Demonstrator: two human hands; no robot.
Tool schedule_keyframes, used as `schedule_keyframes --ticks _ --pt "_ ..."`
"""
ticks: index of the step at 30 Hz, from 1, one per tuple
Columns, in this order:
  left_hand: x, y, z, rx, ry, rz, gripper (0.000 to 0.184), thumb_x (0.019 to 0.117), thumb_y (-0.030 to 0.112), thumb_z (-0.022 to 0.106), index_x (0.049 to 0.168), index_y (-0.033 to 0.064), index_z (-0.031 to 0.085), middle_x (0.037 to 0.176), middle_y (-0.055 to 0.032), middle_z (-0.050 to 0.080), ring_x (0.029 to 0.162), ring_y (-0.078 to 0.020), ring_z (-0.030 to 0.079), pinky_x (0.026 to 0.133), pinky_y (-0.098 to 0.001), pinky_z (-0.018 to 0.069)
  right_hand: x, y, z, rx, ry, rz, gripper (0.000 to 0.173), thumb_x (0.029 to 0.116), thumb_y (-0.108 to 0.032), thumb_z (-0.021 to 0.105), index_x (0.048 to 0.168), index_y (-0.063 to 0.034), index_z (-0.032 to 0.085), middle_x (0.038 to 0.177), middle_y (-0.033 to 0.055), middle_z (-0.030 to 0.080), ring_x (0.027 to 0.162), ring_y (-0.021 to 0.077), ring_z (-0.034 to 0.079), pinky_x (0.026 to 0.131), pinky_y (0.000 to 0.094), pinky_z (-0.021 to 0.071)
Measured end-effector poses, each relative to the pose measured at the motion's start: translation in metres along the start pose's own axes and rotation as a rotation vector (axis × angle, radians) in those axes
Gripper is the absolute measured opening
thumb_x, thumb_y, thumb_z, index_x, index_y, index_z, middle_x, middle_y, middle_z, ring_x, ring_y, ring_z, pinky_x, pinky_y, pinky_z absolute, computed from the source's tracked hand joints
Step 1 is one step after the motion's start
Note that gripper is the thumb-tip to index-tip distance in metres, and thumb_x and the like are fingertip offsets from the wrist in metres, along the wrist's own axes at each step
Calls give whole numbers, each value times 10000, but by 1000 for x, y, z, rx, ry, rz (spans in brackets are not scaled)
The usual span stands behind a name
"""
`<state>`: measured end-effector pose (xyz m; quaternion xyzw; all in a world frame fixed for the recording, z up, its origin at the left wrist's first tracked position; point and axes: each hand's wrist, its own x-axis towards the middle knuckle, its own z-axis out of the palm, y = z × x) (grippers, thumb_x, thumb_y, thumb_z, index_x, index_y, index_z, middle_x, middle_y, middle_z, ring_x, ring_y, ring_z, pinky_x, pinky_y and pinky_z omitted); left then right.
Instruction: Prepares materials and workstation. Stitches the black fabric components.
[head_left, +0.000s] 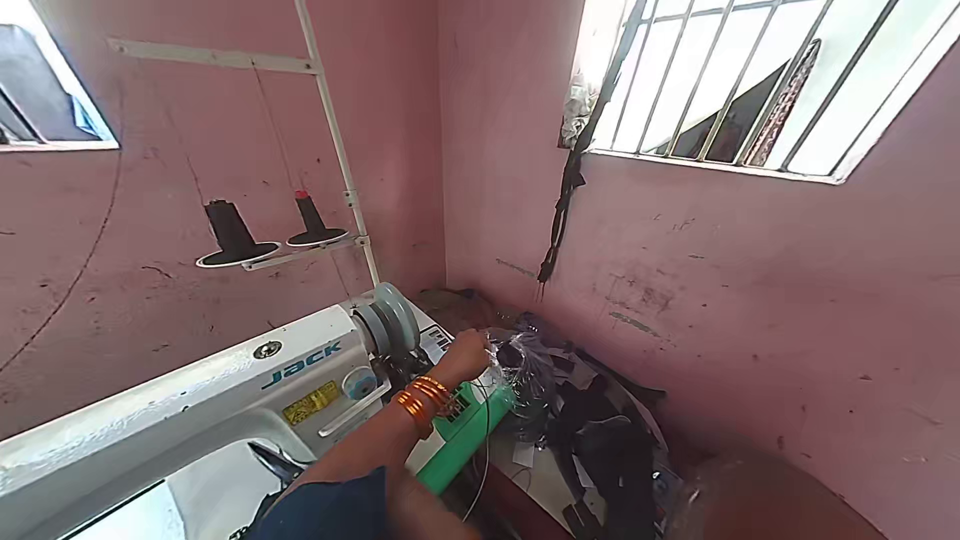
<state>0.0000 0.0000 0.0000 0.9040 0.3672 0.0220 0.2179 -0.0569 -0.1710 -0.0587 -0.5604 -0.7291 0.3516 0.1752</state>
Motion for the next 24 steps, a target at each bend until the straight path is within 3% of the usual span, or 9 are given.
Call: schedule_keyframes --ticks 2,4,7,11,13,16,18,21,24 --pt "1 -16 2 -236 87 26 295 1053 127 511 1191 -72 679 1297 -281 586 1250 -372 554 1085 -490 426 3 62 -19 -6 739 -133 102 868 8 660 894 40 753 872 194 731 844 334 727 789 511 587" --pt "7 -27 15 -618 161 136 236 1040 69 523 1159 -82 659 1351 -212 546 1202 -251 562 1026 -389 471 12 110 -71 -59 1150 -122 141 859 38 626 928 70 745 932 209 727 900 342 724 831 498 593" --pt "14 -16 51 -1193 152 160 209 1076 57 420 1183 -37 573 1065 -70 624 931 -112 623 866 -317 539 31 157 -133 -71 954 173 224 925 -12 634 1090 124 698 1138 305 682 1123 424 653 1033 540 477" --pt "-8 23 15 -1581 432 134 344 1131 195 286 1277 4 532 966 -68 640 817 -140 644 741 -332 570 70 212 -152 -269 518 574 625 959 -443 663 1374 19 596 1483 288 497 1360 452 498 1113 601 407" --pt "-26 40 -36 -1480 610 282 342 1126 205 265 1182 30 554 909 -28 637 784 -101 637 714 -294 567 70 221 -148 -266 466 722 685 940 -450 691 1397 45 566 1512 320 442 1406 498 420 1106 645 390" --pt "-39 39 -82 -853 701 400 166 1051 117 526 1127 -8 604 901 -72 648 793 -113 642 751 -316 557 71 213 -149 -270 459 741 630 950 -380 688 1393 49 562 1496 336 449 1409 513 406 1097 663 383" --pt "-39 36 -65 -507 382 293 370 984 164 662 1265 -50 554 1081 -191 672 959 -250 680 890 -433 560 68 208 -160 -210 493 630 648 937 -355 703 1462 -19 528 1524 281 441 1404 446 437 1128 613 375" --pt "-30 30 10 -41 -286 295 398 958 168 722 1260 -77 641 1218 -295 659 1174 -438 625 1041 -618 452 56 210 -184 -80 558 449 567 937 -271 736 1421 -23 575 1388 239 601 1307 374 565 1122 544 412" --pt "-15 37 63 109 -342 147 290 958 106 673 1170 -92 680 1217 -326 646 1185 -482 613 1005 -643 475 41 205 -181 -228 431 520 451 938 -189 697 1343 0 632 1467 246 525 1388 400 476 1153 555 372"
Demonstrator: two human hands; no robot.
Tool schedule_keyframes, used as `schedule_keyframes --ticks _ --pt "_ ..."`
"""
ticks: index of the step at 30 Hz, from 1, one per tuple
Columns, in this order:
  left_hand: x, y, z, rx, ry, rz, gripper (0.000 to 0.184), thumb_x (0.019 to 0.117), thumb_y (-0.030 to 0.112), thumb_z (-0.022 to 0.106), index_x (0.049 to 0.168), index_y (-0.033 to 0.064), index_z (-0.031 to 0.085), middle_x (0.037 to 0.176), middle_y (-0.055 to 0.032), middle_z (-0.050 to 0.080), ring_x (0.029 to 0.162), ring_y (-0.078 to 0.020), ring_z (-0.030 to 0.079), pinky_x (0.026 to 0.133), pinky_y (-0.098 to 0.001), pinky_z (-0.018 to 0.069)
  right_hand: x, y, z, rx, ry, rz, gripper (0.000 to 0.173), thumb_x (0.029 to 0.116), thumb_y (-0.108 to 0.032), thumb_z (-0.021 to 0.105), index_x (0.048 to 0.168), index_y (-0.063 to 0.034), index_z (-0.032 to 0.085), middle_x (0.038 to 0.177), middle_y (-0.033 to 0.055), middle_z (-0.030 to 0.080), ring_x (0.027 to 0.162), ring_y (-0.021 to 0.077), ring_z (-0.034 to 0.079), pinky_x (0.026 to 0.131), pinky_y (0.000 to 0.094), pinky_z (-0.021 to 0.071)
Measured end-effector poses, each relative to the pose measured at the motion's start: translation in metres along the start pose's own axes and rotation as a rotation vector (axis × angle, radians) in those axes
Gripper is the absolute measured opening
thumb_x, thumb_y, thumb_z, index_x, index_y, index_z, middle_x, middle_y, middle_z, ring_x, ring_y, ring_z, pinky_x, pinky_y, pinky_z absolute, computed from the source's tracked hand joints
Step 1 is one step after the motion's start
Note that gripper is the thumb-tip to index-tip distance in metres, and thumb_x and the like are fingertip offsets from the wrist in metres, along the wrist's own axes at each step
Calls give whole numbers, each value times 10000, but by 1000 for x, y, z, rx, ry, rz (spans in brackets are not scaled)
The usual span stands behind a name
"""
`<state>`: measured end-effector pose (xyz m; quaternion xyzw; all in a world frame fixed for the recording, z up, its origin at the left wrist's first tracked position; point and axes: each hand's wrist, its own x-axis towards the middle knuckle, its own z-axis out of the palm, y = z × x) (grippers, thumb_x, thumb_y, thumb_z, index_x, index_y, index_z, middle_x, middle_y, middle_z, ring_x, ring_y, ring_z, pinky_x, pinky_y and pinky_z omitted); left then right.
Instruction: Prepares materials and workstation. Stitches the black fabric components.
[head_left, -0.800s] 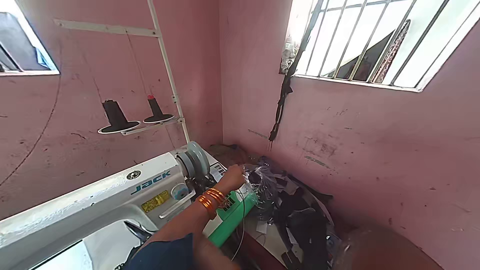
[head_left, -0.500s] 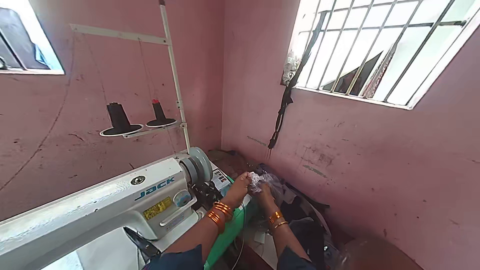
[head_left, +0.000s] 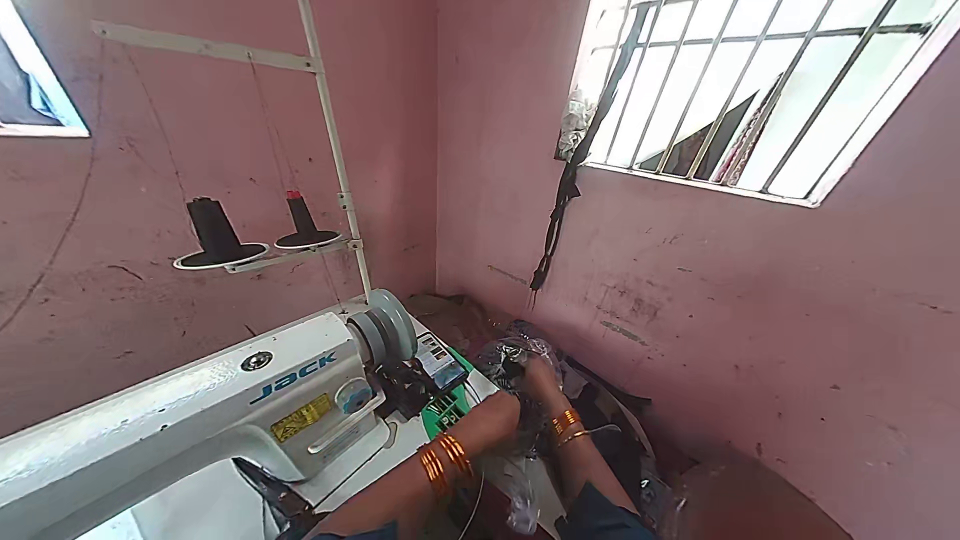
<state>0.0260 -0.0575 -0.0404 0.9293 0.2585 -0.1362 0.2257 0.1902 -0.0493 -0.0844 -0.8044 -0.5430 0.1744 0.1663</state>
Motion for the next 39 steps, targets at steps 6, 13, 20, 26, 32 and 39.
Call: schedule_keyframes --ticks 6,13,20,26,32,39 --pt "58 -8 -7 -122 429 -191 348 1034 226 557 1312 56 680 1683 -194 218 1529 -438 233 1176 -591 347 -16 7 20 65 206 57 368 1011 -115 569 1356 2 619 1342 291 600 1253 433 584 1070 551 452" --pt "84 -41 -46 -189 641 -290 609 1056 24 399 1629 26 195 1584 -274 359 1347 -463 511 1092 -552 464 -5 -6 -10 52 356 216 290 929 -115 656 1196 -17 709 1181 257 690 1157 414 647 987 584 502" --pt "56 -69 -57 -132 514 -284 809 977 -36 533 1648 52 88 1573 -286 361 1295 -468 555 1067 -562 476 -24 -26 -19 56 43 183 345 945 -126 655 1265 2 657 1273 249 645 1218 392 611 1009 580 478" --pt "45 -67 -30 -224 484 -308 1000 878 -110 625 1659 124 45 1539 -301 355 1270 -461 565 1043 -519 513 -39 -26 -34 175 213 81 323 987 -206 679 1262 -38 702 1300 188 669 1264 330 602 1091 521 438" --pt "18 -50 -31 -249 494 -242 991 853 -112 638 1654 93 90 1544 -301 350 1279 -456 558 1036 -527 515 -32 -26 -42 -109 75 180 198 942 -174 680 1083 -57 756 1171 186 708 1161 354 645 999 559 485" --pt "-118 -38 30 -202 317 3 572 998 145 645 1534 86 454 1443 -216 531 1334 -387 532 1094 -535 455 -48 -24 -26 56 410 21 217 980 -144 660 1128 -24 765 1224 244 678 1235 433 572 1088 574 401"
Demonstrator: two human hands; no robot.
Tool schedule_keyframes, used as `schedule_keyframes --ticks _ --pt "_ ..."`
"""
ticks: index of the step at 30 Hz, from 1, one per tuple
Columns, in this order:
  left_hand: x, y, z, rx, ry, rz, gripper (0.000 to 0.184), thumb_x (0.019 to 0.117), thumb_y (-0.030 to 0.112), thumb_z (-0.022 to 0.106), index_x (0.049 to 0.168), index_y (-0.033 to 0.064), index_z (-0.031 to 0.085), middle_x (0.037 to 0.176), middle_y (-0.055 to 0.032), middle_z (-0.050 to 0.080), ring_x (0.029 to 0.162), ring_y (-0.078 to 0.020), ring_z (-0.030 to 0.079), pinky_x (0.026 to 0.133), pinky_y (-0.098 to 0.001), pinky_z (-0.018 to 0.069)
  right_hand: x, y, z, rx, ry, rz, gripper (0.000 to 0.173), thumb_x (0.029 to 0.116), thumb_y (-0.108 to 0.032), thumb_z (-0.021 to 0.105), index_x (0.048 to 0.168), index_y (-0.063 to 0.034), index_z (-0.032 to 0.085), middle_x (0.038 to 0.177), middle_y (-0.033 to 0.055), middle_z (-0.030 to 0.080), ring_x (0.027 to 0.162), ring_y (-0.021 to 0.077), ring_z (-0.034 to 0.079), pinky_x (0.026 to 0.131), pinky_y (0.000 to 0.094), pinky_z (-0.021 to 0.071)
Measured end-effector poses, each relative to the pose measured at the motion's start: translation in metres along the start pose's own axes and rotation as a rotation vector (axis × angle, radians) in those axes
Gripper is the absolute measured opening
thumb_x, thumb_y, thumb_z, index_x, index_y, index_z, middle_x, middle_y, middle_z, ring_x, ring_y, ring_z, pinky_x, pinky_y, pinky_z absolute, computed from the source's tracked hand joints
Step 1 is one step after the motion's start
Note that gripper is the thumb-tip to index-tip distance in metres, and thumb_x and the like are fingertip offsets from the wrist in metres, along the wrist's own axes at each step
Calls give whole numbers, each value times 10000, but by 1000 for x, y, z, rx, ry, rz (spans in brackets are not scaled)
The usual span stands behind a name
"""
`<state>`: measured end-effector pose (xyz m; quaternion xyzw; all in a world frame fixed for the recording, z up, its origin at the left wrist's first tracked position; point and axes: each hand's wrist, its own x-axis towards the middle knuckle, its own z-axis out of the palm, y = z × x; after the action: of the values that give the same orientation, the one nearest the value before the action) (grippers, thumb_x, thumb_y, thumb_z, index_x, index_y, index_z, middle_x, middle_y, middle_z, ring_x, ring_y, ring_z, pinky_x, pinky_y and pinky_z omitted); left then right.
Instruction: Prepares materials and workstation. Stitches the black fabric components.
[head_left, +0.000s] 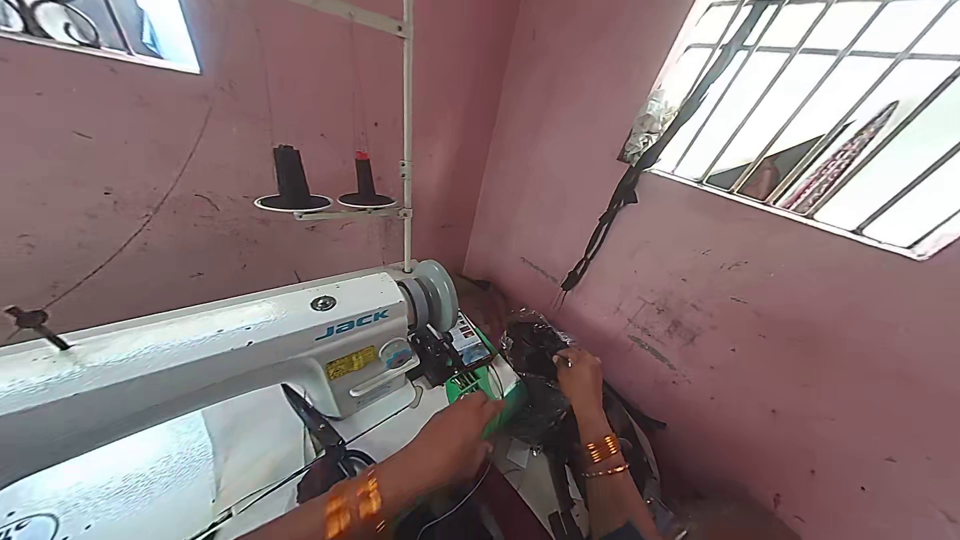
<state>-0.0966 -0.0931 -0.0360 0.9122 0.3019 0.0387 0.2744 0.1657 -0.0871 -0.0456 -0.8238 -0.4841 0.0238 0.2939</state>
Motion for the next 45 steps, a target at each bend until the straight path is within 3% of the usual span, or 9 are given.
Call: schedule_keyframes --ticks 7,12,18,22,25,28,34,40,45 --pt "-175 -44 25 -53 49 169 386 984 137 666 1355 36 641 1226 -226 692 1122 -421 682 933 -596 546 -12 -58 7 -57 -86 -75 373 997 -244 658 1252 29 680 1220 269 676 1195 431 623 1055 597 447" --pt "-281 -75 36 -12 434 61 285 945 159 707 1219 81 732 1105 -128 755 973 -310 747 819 -522 606 -91 -132 35 369 241 -718 224 909 -60 637 1038 95 734 912 233 731 787 336 719 737 483 586" --pt "-382 -148 13 171 841 -473 160 935 53 642 1002 21 783 918 -158 751 847 -317 743 798 -516 598 -243 -244 126 742 -586 -943 180 917 -148 679 967 -4 775 879 88 754 766 124 715 734 294 603" --pt "-396 -201 14 86 580 -563 217 981 108 651 1145 16 760 1190 -177 734 1186 -355 667 1085 -517 470 -305 -327 170 360 -801 -827 335 964 -258 693 1097 47 735 1030 202 709 959 307 686 897 433 550" --pt "-395 -233 29 311 630 -338 177 967 97 624 1016 33 782 1080 -129 772 1071 -328 724 978 -482 553 -329 -370 191 41 -915 -730 314 904 -171 691 1127 50 699 1234 242 590 1217 373 558 1026 476 476" --pt "-397 -239 32 374 741 -273 133 920 70 662 940 -25 752 964 -177 760 947 -355 747 849 -482 602 -333 -380 193 155 -933 -573 205 951 -53 614 1098 75 676 1108 235 674 1066 336 654 946 473 509" --pt "-393 -232 51 328 958 -357 168 931 63 635 966 30 796 975 -128 772 962 -305 751 829 -442 615 -379 -330 193 499 -959 -491 427 1059 -51 460 1471 60 477 760 115 668 534 173 626 555 327 570" --pt "-389 -214 56 295 842 -472 206 966 33 592 1076 6 764 1132 -152 750 1100 -343 716 897 -473 596 -390 -318 178 130 -787 -886 363 956 32 505 1292 70 639 992 257 721 955 414 721 863 525 566" --pt "-388 -200 49 205 683 -579 299 982 35 547 1210 40 742 1307 -123 701 1268 -340 633 1011 -549 526 -387 -311 164 456 -927 -726 254 1017 -48 505 1129 92 684 862 216 706 784 315 706 782 461 576"
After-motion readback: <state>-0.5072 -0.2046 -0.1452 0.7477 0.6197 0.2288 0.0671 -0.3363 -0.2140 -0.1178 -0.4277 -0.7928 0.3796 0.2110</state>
